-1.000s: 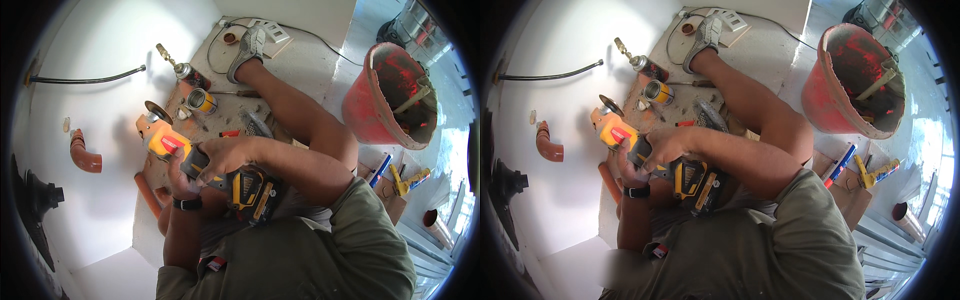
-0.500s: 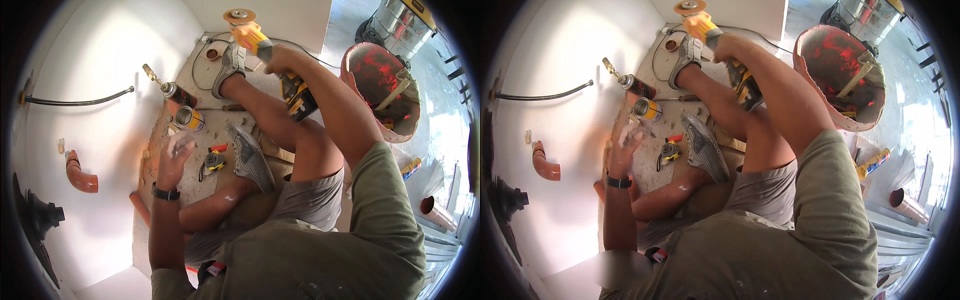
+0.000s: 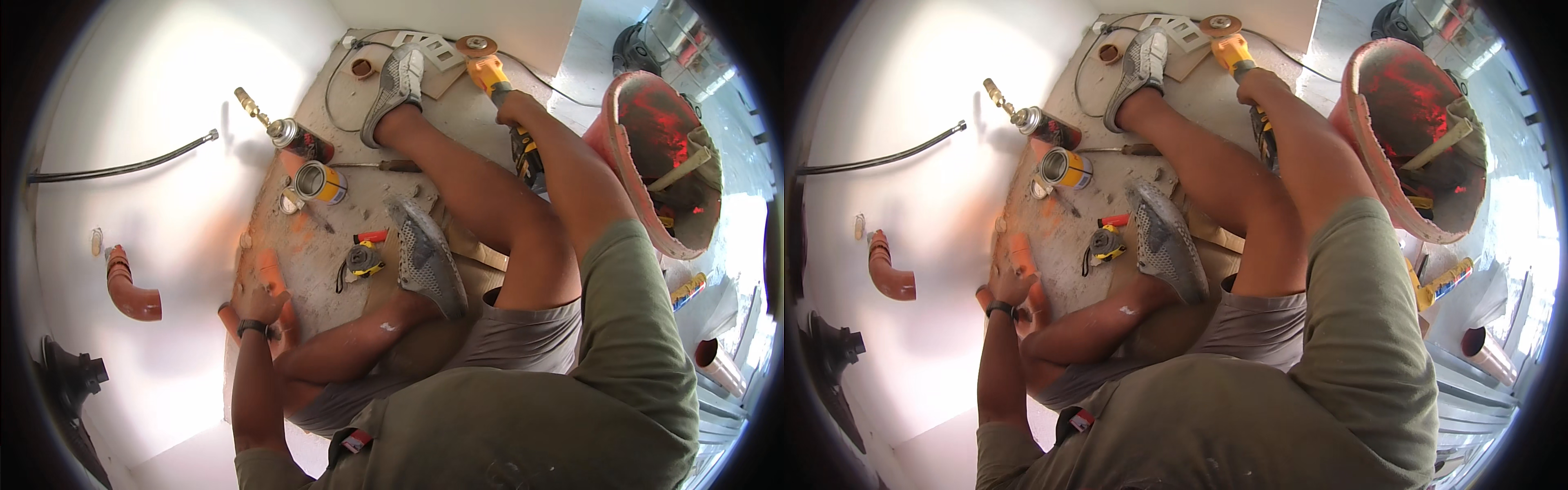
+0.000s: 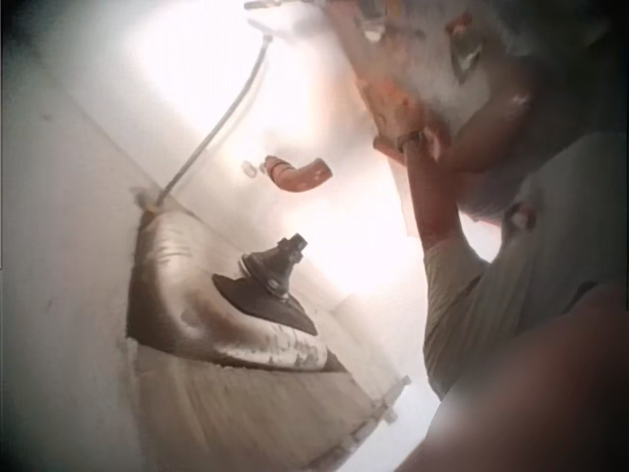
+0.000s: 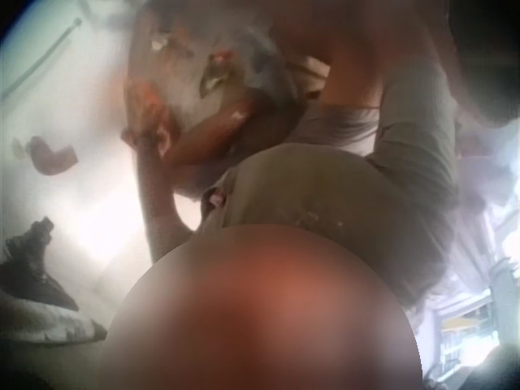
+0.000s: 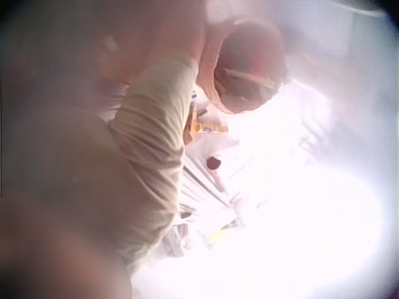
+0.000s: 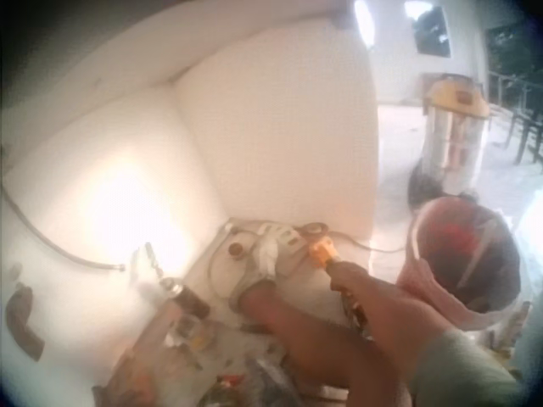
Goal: The person sits on the floor and assembles a section of orange PVC plumbing. They apply solvent cement to the ends of pipes and fittings, then connect them to form a drain assembly. The person uses a marker to measure and mark a pipe, then uses an angle grinder to cut it to size.
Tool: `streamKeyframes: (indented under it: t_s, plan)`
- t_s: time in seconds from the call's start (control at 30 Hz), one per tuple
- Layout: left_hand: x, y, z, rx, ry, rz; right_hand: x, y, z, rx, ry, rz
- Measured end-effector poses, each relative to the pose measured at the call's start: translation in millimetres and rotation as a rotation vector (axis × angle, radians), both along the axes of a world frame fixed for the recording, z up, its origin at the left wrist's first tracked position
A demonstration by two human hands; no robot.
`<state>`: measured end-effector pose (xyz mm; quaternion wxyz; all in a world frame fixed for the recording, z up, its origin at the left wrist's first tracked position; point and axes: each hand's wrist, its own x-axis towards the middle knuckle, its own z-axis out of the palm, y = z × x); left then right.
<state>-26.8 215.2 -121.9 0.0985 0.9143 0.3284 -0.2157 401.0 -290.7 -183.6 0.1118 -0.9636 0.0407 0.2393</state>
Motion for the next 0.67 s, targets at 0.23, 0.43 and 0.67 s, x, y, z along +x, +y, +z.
streamKeyframes:
  t_s: [0.23, 0.43, 0.67]
  plan:
    - [0.7, 29.6, -42.6, 0.094, 0.241, 0.113, 2.1, 4.4, -6.6, -0.071, -0.022, 0.187]
    - [-9.3, 42.1, -59.1, -0.134, -0.062, 0.292, -2.3, -8.3, 1.6, -0.008, -0.023, 0.078]
    - [-20.6, 15.1, 8.3, -0.118, -0.517, 0.004, -38.2, 33.9, 36.5, -0.051, -0.667, 0.194]
